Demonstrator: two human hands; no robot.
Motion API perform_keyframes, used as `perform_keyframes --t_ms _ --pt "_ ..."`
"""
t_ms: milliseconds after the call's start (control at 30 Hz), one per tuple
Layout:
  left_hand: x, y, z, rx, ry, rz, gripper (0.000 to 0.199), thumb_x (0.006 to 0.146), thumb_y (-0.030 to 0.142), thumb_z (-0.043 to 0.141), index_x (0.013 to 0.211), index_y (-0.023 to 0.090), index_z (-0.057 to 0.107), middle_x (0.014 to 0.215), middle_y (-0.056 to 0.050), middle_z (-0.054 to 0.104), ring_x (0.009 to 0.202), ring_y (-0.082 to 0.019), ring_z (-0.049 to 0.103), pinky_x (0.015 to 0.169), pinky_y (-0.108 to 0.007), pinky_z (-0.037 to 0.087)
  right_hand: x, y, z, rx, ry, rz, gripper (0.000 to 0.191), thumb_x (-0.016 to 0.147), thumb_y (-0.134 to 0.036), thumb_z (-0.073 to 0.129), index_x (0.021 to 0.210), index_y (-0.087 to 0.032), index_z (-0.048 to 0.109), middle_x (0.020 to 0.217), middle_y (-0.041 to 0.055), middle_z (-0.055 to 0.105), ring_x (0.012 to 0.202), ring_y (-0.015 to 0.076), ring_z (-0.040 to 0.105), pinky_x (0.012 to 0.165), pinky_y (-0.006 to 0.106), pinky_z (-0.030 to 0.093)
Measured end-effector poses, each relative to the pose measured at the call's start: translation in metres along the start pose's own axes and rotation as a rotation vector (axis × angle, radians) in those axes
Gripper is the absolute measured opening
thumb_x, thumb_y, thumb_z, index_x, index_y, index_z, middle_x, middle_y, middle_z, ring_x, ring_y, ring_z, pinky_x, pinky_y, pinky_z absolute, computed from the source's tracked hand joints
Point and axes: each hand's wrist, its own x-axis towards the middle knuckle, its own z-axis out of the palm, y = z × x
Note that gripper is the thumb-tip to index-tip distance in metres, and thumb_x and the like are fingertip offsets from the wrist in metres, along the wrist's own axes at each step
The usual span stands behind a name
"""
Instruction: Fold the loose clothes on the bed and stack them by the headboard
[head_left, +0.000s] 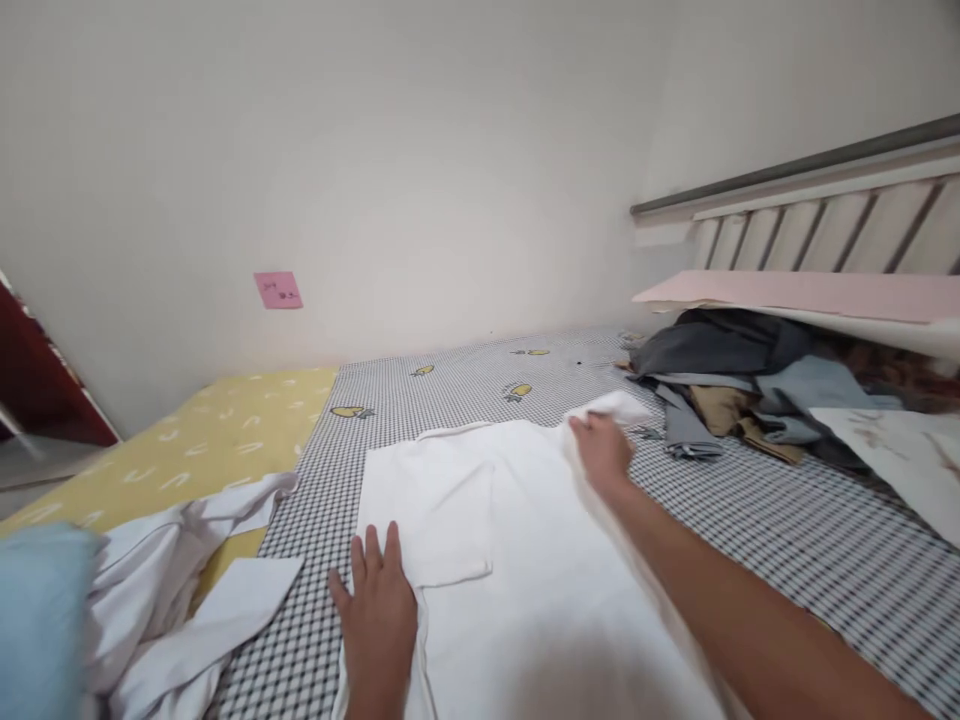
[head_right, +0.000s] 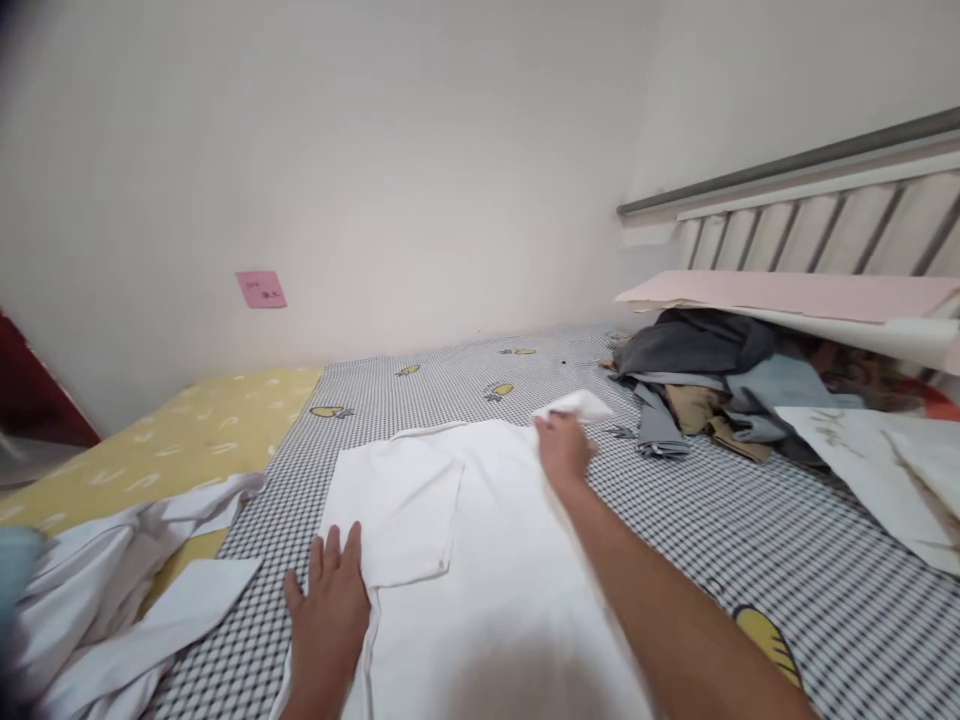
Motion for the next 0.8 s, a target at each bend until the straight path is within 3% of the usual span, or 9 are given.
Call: perform_keyframes --t_ms 100,200,333,433,500,567,633,700,800 --pt "0.000 0.000 -0.001 -0.019 -0.017 -0.005 0.063 0.093 0.004 0.026 0.150 0.025 0.041 0.159 -0.011 0.039 0.149 -0.031 0.031 0.118 -0.064 0.026 -0.045 -0.070 0.029 0.000 -0.122 -0.274 0.037 0.101 -0.040 0.036 0.107 -0.025 0.069 0.122 0.0086 0.068 0.120 0.0262 0.054 0.107 0.050 0.028" --pt "0.000 0.000 -0.003 -0.035 -0.014 0.000 0.062 0.094 0.005 0.025 0.151 0.024 0.040 0.160 -0.012 0.037 0.149 -0.032 0.031 0.118 -0.064 0.026 -0.101 -0.122 0.069 -0.011 -0.304 -0.496 0.032 0.099 -0.040 0.042 0.117 -0.033 0.068 0.131 0.0004 0.067 0.132 0.0279 0.045 0.117 0.053 0.011" --pt "-0.002 0.000 -0.008 -0.070 -0.021 -0.001 0.059 0.095 0.007 0.023 0.149 0.022 0.044 0.160 -0.013 0.036 0.149 -0.033 0.031 0.118 -0.064 0.026 -0.159 -0.148 0.102 -0.038 -0.513 -0.617 0.057 0.094 -0.042 0.048 0.149 -0.027 0.043 0.159 0.0099 0.040 0.149 0.0368 0.021 0.117 0.062 0.003" --pt "-0.001 -0.001 -0.012 -0.117 -0.060 0.003 0.054 0.098 0.014 0.024 0.147 0.019 0.048 0.160 -0.014 0.036 0.149 -0.035 0.029 0.117 -0.064 0.026 -0.174 -0.141 0.082 -0.017 -0.606 -0.670 0.064 0.093 -0.041 0.048 0.155 -0.030 0.032 0.163 0.0082 0.032 0.151 0.0359 0.019 0.117 0.065 0.003" --pt "0.001 -0.003 -0.015 -0.165 -0.080 0.009 0.054 0.099 0.015 0.024 0.147 0.019 0.047 0.160 -0.014 0.037 0.149 -0.035 0.029 0.117 -0.065 0.026 -0.171 -0.120 0.047 0.081 -0.693 -0.674 0.067 0.090 -0.045 0.052 0.153 -0.038 0.031 0.160 0.0041 0.039 0.147 0.0325 0.032 0.117 0.065 0.010" --pt "0.002 -0.009 -0.019 -0.210 -0.103 0.019 0.057 0.097 0.011 0.023 0.148 0.020 0.046 0.160 -0.013 0.037 0.149 -0.034 0.030 0.117 -0.064 0.026 -0.159 -0.080 0.004 0.240 -0.752 -0.583 0.064 0.089 -0.046 0.052 0.150 -0.041 0.036 0.148 0.0023 0.055 0.134 0.0277 0.050 0.116 0.060 0.017" --pt "-0.002 -0.016 -0.023 -0.235 -0.114 0.042 0.057 0.096 0.010 0.025 0.148 0.021 0.046 0.159 -0.012 0.039 0.148 -0.031 0.033 0.118 -0.061 0.026 -0.144 -0.023 -0.041 0.295 -0.665 -0.405 0.055 0.089 -0.043 0.052 0.144 -0.038 0.048 0.128 0.0023 0.069 0.118 0.0244 0.062 0.112 0.051 0.028" --pt "-0.013 -0.023 -0.027 -0.240 -0.104 0.081 0.053 0.098 0.015 0.026 0.145 0.020 0.050 0.157 -0.011 0.043 0.147 -0.029 0.035 0.119 -0.055 0.027 -0.135 0.047 -0.083 0.257 -0.477 -0.135 0.037 0.084 -0.038 0.057 0.119 -0.036 0.068 0.105 0.0001 0.076 0.105 0.0247 0.066 0.110 0.047 0.030" --pt "-0.039 -0.033 -0.037 -0.248 -0.101 0.133 0.051 0.101 0.020 0.023 0.138 0.021 0.058 0.154 -0.010 0.048 0.143 -0.026 0.041 0.117 -0.051 0.030 -0.147 0.149 -0.130 0.268 -0.355 0.120 0.017 0.077 -0.035 0.060 0.085 -0.028 0.074 0.094 0.0034 0.075 0.107 0.0297 0.063 0.106 0.048 0.033"
